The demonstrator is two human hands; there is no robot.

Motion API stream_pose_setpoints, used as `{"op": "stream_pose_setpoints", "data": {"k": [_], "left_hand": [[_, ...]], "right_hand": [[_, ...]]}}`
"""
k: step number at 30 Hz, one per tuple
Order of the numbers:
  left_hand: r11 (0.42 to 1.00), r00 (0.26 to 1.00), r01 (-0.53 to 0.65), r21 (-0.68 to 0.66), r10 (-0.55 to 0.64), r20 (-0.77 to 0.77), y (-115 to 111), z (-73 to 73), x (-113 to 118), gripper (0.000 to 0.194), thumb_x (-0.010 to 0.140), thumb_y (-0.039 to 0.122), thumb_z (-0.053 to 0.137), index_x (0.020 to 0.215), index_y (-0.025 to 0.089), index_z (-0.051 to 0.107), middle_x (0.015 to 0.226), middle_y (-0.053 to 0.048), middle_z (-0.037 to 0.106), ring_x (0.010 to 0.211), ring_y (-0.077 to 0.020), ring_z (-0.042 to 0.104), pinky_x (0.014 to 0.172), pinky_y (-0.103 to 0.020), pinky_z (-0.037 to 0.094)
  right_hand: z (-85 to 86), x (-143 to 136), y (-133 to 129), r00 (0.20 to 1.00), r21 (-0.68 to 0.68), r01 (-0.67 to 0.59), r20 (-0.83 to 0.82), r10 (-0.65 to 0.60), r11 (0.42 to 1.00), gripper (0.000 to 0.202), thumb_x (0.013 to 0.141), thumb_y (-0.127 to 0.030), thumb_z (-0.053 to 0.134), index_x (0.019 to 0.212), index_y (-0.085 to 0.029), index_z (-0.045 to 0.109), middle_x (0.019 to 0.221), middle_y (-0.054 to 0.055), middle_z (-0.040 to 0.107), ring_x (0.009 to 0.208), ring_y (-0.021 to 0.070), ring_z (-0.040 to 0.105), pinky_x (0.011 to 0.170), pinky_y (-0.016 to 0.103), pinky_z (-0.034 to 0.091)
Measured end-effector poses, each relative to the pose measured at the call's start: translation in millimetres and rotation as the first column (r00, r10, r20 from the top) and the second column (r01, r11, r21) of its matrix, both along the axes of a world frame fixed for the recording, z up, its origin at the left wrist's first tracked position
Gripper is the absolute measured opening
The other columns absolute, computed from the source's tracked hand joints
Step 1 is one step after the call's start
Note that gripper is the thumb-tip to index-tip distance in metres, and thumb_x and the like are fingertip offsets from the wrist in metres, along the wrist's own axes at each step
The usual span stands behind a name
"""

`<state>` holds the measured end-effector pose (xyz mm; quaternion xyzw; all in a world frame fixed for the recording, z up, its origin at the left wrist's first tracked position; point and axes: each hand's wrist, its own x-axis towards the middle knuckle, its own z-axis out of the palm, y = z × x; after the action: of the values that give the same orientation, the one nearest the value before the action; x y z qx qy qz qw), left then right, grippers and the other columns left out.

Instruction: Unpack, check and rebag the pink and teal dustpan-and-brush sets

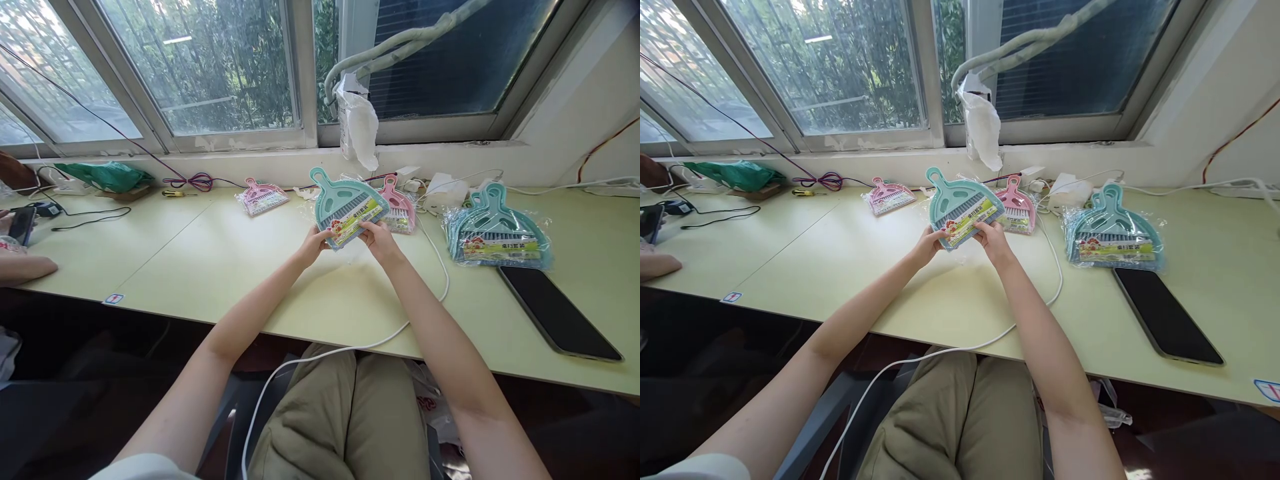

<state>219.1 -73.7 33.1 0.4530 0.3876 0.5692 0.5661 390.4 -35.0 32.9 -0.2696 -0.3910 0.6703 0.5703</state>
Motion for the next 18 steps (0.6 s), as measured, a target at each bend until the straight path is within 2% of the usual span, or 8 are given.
{"op": "stream_pose_setpoints", "data": {"k": [5, 12, 18], "left_hand": [[1.0, 1.0, 0.01, 0.009, -0.01, -0.016, -1.9, -0.1, 0.3, 0.043, 0.069, 0.023, 0.067, 0.11, 0.012, 0.059, 0.104, -0.01, 0.073, 0.082, -0.0199, 0.071, 0.073, -0.036, 0.062], [0.993, 0.993, 0.114, -0.026, -0.114, -0.015, -3.4, -4.3, 2.6, 0.043, 0.076, 0.026, 0.068, 0.115, 0.012, 0.057, 0.106, -0.013, 0.073, 0.085, -0.0264, 0.075, 0.068, -0.033, 0.061], [0.978, 0.979, 0.194, -0.071, -0.198, -0.042, -6.3, -3.0, 2.0, 0.044, 0.08, 0.027, 0.069, 0.12, 0.013, 0.056, 0.114, -0.015, 0.071, 0.08, -0.0259, 0.076, 0.07, -0.034, 0.062]], "right_hand": [[-2.4, -2.9, 1.2, 0.999, 0.016, 0.046, -0.007, -0.046, 0.999, 0.023, 0.068, -0.011, 0.073, 0.083, -0.022, 0.059, 0.088, 0.0, 0.074, 0.091, 0.0174, 0.072, 0.086, 0.032, 0.062], [-3.4, -3.7, 0.3, 0.996, 0.065, 0.086, -0.015, -0.085, 0.994, 0.022, 0.068, -0.011, 0.072, 0.085, -0.022, 0.062, 0.088, -0.001, 0.075, 0.091, 0.0183, 0.072, 0.084, 0.033, 0.063], [-3.4, 0.3, 3.5, 0.996, 0.017, 0.084, -0.006, -0.084, 0.996, 0.024, 0.067, -0.008, 0.071, 0.084, -0.022, 0.061, 0.085, -0.001, 0.074, 0.091, 0.018, 0.071, 0.083, 0.032, 0.062]]}}
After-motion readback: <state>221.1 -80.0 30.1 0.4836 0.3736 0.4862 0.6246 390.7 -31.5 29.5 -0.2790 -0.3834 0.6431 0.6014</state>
